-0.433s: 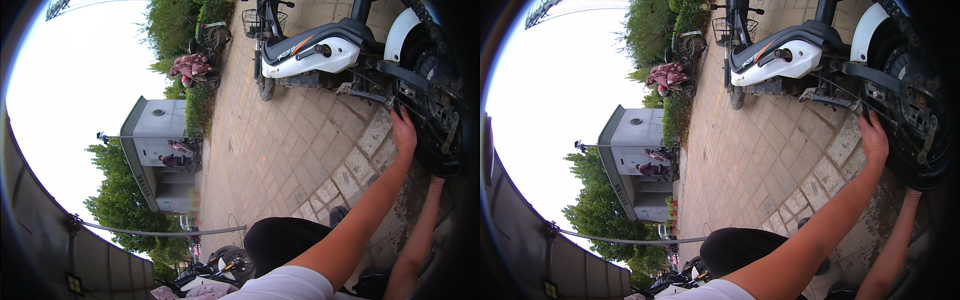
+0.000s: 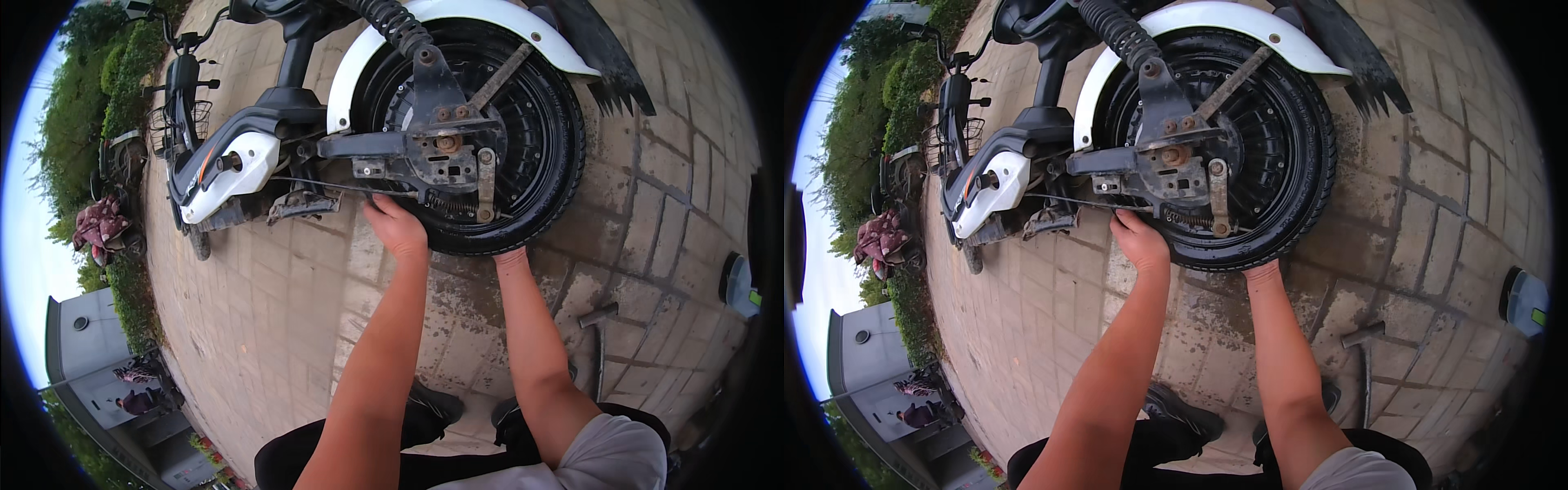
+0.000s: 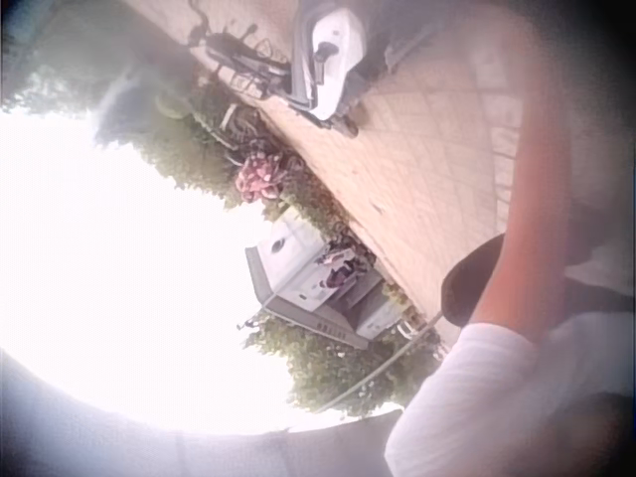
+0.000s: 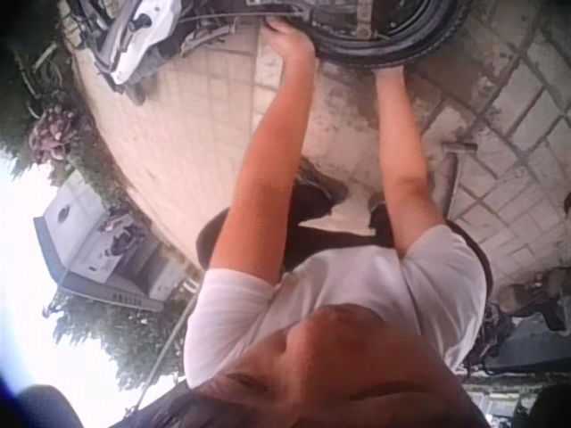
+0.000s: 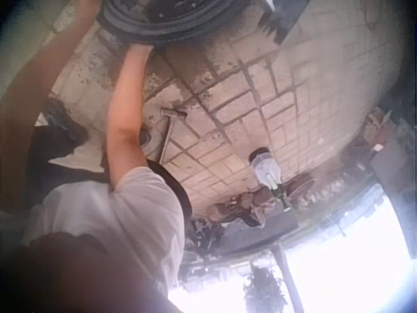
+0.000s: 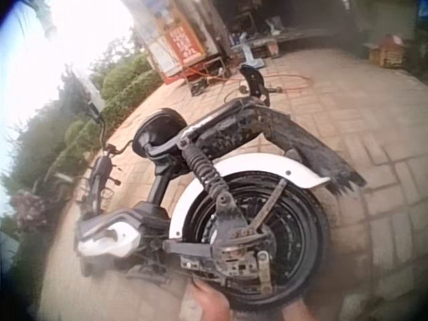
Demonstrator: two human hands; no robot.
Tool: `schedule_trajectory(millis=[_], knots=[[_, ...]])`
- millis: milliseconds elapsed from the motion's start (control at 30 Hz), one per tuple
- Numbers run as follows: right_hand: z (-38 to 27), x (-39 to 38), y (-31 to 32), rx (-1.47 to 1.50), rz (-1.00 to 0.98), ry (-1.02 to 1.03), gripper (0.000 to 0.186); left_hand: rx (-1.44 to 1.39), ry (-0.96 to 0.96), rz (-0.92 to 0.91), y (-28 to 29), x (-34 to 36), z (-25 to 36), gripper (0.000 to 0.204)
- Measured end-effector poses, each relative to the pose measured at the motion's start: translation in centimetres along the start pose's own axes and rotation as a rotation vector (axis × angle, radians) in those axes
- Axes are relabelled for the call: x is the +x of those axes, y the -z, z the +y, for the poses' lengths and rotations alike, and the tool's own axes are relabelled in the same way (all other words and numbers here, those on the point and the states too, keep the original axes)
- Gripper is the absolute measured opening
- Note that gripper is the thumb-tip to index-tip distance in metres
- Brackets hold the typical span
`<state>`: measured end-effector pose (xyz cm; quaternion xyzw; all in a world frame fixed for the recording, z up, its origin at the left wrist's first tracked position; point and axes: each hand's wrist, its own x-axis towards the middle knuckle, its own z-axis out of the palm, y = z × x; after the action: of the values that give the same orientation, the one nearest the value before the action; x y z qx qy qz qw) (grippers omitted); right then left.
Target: The person sprays liquid from a pressure sprayer onto the rear wheel and brake assembly of a white electric scooter, then uses a hammer to tap the wheel hub and surrounding components. The person repeatedly rotates the wheel and taps different areas while the scooter remains on its side.
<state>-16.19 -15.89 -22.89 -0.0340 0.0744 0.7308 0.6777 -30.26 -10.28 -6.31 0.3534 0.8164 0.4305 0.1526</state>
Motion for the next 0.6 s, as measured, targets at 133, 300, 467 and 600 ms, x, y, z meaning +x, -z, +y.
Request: schedule_trajectory(millis=[133,300,467,600], knots=[[0.2,0.1,-0.5,0.089,-0.157,-0.058,0.058,0.003,0.039,-0.013,0.4,0.2,0.2,0.057],[0.1,0.0,0.8,0.156,-0.182,-0.078,0.058,0.012,0.045,-0.016,0.3,0.2,0.0,0.057],[0.1,0.1,-0.5,0.114,-0.155,-0.031,0.057,0.008,0.048,-0.026,0.4,0.2,0.0,0.058],[0.3,0.2,-2.1,-0.025,-0.104,-0.006,0.058,0.008,0.048,-0.002,0.2,0.1,0.2,0.059]])
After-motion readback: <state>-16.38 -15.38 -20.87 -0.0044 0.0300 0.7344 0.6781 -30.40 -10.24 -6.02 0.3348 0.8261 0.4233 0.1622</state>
